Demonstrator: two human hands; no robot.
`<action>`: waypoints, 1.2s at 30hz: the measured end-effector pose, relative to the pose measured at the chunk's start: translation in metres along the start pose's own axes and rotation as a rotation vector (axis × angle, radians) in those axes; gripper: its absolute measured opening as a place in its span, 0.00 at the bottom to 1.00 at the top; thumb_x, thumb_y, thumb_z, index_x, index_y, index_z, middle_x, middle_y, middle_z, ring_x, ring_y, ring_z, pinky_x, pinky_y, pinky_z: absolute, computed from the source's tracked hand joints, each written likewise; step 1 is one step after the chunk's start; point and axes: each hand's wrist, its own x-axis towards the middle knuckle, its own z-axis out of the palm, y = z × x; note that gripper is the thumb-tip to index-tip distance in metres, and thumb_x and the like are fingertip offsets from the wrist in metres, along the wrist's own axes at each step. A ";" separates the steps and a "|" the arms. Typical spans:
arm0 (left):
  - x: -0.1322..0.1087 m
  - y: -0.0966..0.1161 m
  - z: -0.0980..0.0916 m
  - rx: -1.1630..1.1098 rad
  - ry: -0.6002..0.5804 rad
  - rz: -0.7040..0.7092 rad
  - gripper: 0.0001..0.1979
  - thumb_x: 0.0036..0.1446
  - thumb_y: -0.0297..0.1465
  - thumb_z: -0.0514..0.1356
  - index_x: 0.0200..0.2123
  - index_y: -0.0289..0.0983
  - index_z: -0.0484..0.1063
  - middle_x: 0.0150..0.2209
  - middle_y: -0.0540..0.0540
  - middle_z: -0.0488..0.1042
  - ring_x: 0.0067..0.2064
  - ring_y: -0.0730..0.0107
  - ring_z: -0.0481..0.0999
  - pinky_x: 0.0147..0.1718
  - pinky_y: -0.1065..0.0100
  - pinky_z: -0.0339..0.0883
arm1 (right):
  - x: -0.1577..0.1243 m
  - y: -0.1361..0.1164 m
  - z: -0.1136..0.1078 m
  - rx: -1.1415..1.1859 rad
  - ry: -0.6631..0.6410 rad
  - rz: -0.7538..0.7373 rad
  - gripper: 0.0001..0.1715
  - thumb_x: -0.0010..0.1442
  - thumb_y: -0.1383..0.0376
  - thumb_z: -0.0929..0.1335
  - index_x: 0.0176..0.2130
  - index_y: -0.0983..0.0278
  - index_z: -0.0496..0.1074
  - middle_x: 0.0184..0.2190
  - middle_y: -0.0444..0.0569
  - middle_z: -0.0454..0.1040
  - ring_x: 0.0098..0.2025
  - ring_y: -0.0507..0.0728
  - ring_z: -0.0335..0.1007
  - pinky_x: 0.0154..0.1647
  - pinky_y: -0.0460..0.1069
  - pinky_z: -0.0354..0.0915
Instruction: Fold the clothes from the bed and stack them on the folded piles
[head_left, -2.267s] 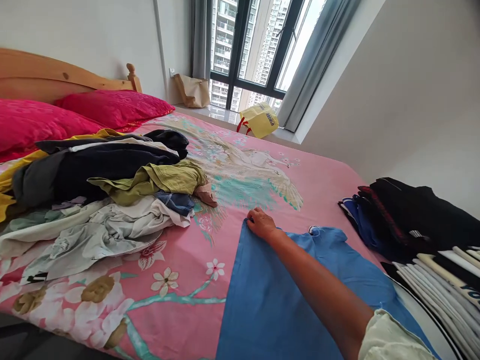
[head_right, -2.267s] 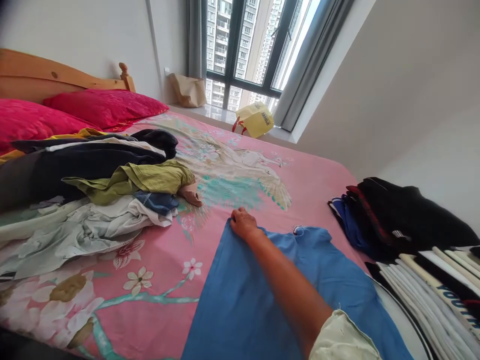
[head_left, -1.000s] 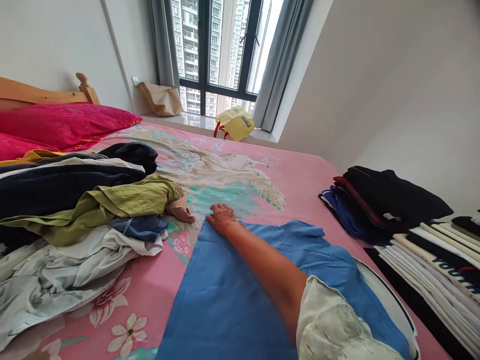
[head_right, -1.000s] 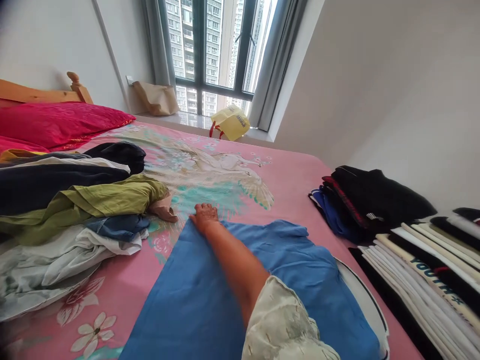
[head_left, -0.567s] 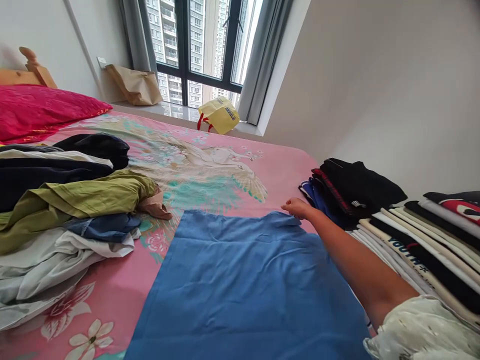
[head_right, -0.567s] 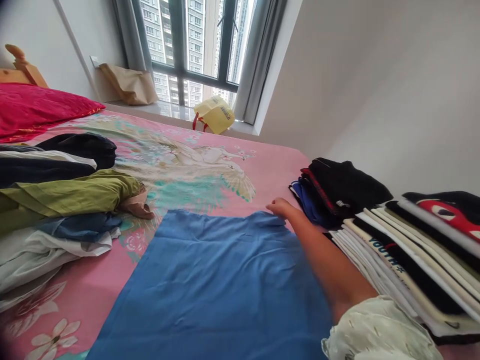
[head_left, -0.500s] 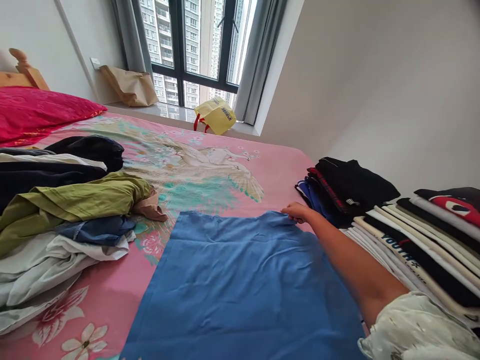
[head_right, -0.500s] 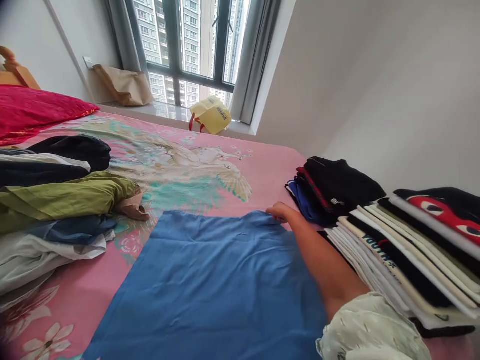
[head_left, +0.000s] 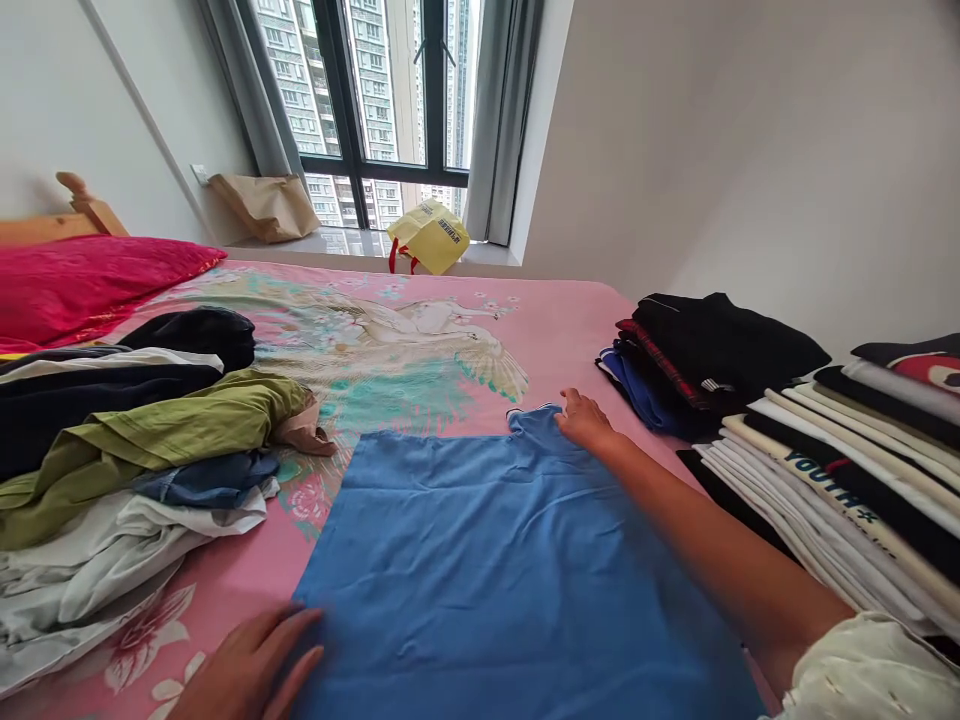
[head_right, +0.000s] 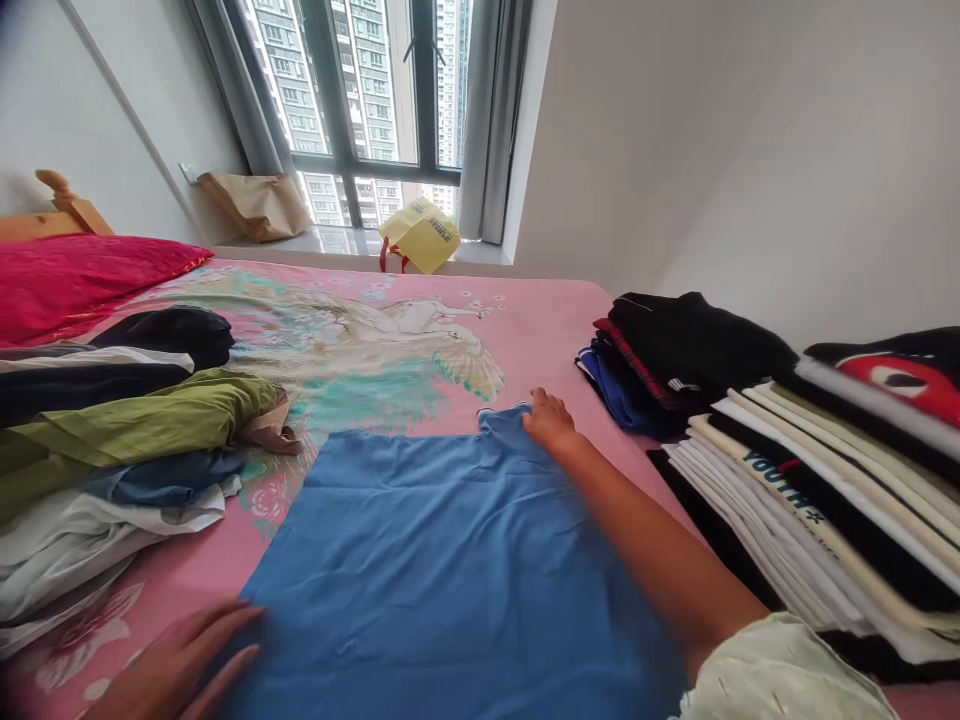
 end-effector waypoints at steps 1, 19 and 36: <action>0.024 0.004 -0.009 -0.016 -0.001 0.018 0.19 0.56 0.47 0.52 0.43 0.48 0.76 0.46 0.48 0.77 0.47 0.60 0.76 0.47 0.60 0.70 | -0.003 -0.001 0.001 -0.014 0.009 -0.033 0.26 0.58 0.65 0.63 0.56 0.67 0.61 0.51 0.59 0.69 0.55 0.64 0.60 0.53 0.56 0.57; 0.285 -0.001 0.005 0.125 -0.280 0.167 0.15 0.44 0.32 0.52 0.35 0.38 0.73 0.37 0.44 0.75 0.44 0.57 0.73 0.43 0.63 0.63 | 0.036 0.024 0.034 -0.087 -0.032 0.092 0.21 0.60 0.59 0.58 0.49 0.63 0.66 0.44 0.54 0.73 0.46 0.60 0.69 0.43 0.50 0.62; 0.278 -0.011 0.009 -0.120 -0.340 -0.292 0.25 0.39 0.34 0.53 0.44 0.39 0.72 0.33 0.49 0.75 0.36 0.61 0.74 0.32 0.68 0.62 | 0.043 0.008 0.021 -0.062 0.112 -0.217 0.26 0.57 0.70 0.58 0.54 0.61 0.65 0.55 0.51 0.65 0.58 0.59 0.57 0.57 0.52 0.55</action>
